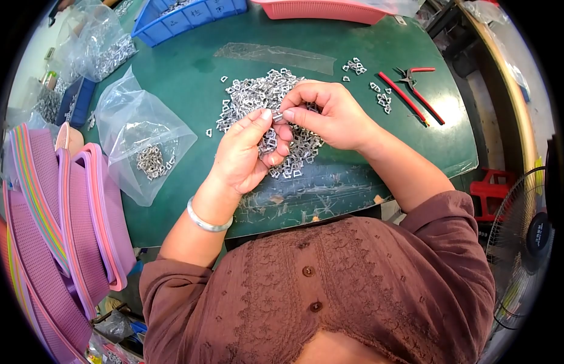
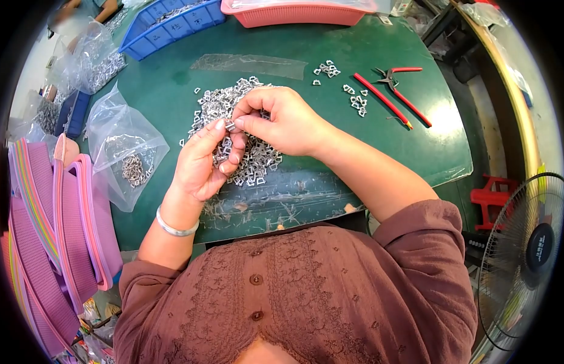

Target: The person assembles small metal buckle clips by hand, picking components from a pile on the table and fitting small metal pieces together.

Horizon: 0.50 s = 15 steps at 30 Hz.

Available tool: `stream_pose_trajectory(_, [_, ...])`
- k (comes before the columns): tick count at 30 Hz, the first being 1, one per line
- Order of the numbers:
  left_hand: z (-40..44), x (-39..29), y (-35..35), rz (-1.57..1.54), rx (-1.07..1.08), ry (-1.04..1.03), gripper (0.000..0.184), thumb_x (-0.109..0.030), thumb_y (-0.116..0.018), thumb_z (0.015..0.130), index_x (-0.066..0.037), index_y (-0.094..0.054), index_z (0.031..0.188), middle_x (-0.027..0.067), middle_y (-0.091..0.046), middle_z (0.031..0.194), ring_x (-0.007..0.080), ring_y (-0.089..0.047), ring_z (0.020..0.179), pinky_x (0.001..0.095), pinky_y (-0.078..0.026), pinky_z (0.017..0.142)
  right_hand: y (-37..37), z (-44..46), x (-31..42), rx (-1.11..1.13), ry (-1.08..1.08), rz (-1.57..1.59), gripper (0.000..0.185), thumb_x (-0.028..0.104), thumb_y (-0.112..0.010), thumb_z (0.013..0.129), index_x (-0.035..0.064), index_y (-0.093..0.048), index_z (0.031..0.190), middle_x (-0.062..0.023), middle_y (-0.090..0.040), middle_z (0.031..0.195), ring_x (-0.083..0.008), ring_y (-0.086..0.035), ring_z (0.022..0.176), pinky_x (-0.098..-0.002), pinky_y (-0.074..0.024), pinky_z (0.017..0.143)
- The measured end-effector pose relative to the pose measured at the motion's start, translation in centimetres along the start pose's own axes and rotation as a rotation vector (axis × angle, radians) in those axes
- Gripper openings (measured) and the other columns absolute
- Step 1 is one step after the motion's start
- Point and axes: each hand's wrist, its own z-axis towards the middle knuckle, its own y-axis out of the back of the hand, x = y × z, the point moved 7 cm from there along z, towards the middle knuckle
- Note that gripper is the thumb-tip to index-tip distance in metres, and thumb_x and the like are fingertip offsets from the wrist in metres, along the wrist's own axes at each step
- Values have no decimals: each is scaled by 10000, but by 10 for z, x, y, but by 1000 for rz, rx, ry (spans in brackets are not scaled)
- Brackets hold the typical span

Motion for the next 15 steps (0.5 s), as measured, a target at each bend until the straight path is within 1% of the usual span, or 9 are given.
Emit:
stream_pose_trajectory(1, [0, 0, 0, -7, -3, -3, 218, -210, -413, 933, -26, -526, 900, 58, -549, 757, 99, -492, 563, 163, -380, 433, 0, 0, 0, 3, 3, 8, 59, 48, -574, 809, -6, -595, 821, -64, -572, 754, -129, -558, 728, -271, -456, 649])
stream_pose_trajectory(4, [2, -2, 2, -52, -18, -29, 226, -208, -418, 929, -19, -532, 880, 62, -550, 754, 101, -492, 565, 165, -369, 420, 2, -1, 11, -37, 107, -143, 38, 33, -582, 782, 16, -591, 815, -69, -566, 761, -165, -566, 699, -279, -459, 629])
stream_pose_trajectory(7, [2, -3, 5, -42, -20, -26, 228, -206, -425, 924, -17, -541, 870, 63, -557, 737, 104, -488, 547, 169, -357, 405, 1, -4, 33, -81, 379, -453, 57, 43, -604, 747, 43, -585, 800, -68, -553, 765, -220, -565, 670, -301, -463, 586])
stream_pose_trajectory(10, [0, -3, 2, 24, 55, -13, 221, -208, -433, 922, -30, -547, 859, 61, -579, 723, 118, -520, 545, 204, -381, 431, -7, -7, 40, -63, 444, -642, 80, 60, -618, 720, 59, -578, 789, -57, -544, 772, -252, -557, 663, -323, -462, 552])
stream_pose_trajectory(11, [-1, -4, 2, 30, 33, -25, 212, -202, -443, 918, -31, -548, 852, 60, -579, 715, 117, -519, 536, 202, -378, 425, -8, -8, 39, -66, 472, -674, 85, 76, -623, 718, 68, -581, 791, -46, -537, 757, -249, -564, 661, -327, -463, 541])
stream_pose_trajectory(14, [-1, -5, 1, 61, -26, -75, 175, -173, -470, 905, -30, -552, 847, 56, -578, 702, 107, -508, 518, 191, -366, 409, -10, -10, 43, -42, 544, -699, 141, 5, -621, 694, 45, -582, 823, -71, -537, 741, -246, -555, 633, -305, -452, 513])
stream_pose_trajectory(15, [-1, -6, 1, 81, -43, -101, 155, -156, -479, 900, -28, -553, 854, 55, -576, 704, 98, -499, 519, 183, -361, 405, -9, -9, 43, -43, 536, -679, 134, 5, -620, 703, 43, -582, 826, -60, -534, 735, -223, -552, 626, -295, -448, 515])
